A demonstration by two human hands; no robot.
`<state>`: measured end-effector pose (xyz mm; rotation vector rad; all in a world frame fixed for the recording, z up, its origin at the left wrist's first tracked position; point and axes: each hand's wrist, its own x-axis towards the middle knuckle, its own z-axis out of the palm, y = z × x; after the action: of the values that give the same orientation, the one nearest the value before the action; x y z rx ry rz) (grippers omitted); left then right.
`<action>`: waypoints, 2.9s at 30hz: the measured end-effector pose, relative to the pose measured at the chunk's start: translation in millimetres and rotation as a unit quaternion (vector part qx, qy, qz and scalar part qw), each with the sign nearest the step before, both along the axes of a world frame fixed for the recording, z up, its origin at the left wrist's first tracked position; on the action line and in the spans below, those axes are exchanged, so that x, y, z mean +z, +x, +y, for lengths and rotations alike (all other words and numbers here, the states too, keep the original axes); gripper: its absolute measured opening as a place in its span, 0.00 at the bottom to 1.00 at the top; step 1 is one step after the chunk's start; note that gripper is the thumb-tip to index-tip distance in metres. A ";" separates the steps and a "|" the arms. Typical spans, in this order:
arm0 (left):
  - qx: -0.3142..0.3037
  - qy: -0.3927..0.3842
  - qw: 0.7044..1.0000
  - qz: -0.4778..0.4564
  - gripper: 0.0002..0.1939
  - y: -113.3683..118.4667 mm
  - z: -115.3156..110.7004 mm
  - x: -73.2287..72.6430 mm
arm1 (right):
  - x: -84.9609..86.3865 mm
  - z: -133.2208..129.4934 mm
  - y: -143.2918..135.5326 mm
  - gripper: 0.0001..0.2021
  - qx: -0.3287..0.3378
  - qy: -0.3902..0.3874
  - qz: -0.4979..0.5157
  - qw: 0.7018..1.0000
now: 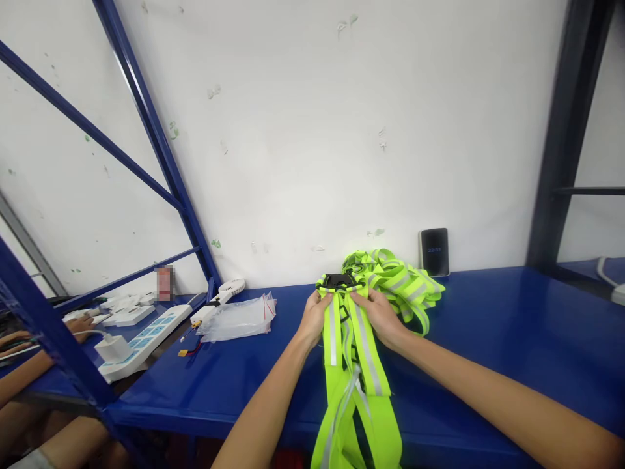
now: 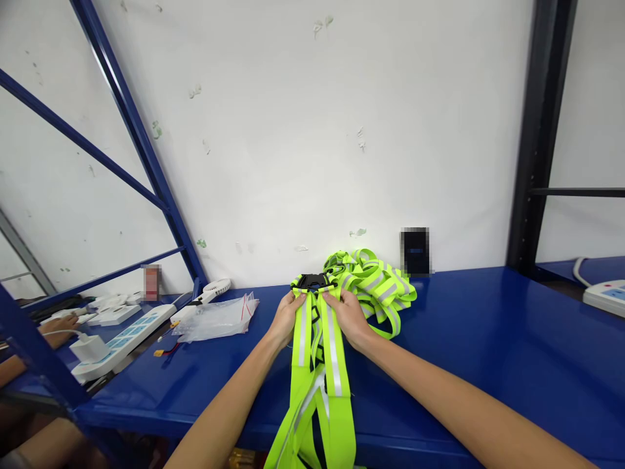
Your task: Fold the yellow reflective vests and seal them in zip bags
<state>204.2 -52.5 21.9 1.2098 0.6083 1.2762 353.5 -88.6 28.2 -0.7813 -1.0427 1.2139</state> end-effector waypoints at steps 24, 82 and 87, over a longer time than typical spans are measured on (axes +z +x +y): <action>0.076 0.064 0.992 0.079 0.16 13.3 -6.0 -13.8 | -2.6 -2.4 6.4 0.10 -0.121 0.177 -0.232 0.949; -0.044 -0.033 0.994 -0.099 0.14 0.5 -9.9 9.4 | -2.9 -6.1 2.7 0.25 -0.049 0.088 -0.091 0.991; -0.023 -0.046 0.995 -0.082 0.23 1.5 -10.1 9.0 | 3.7 -11.0 2.2 0.24 0.043 0.052 -0.016 0.998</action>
<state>205.6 -62.7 31.0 1.0258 0.5109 1.2802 355.6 -99.6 31.9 -0.6836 -1.1667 1.2134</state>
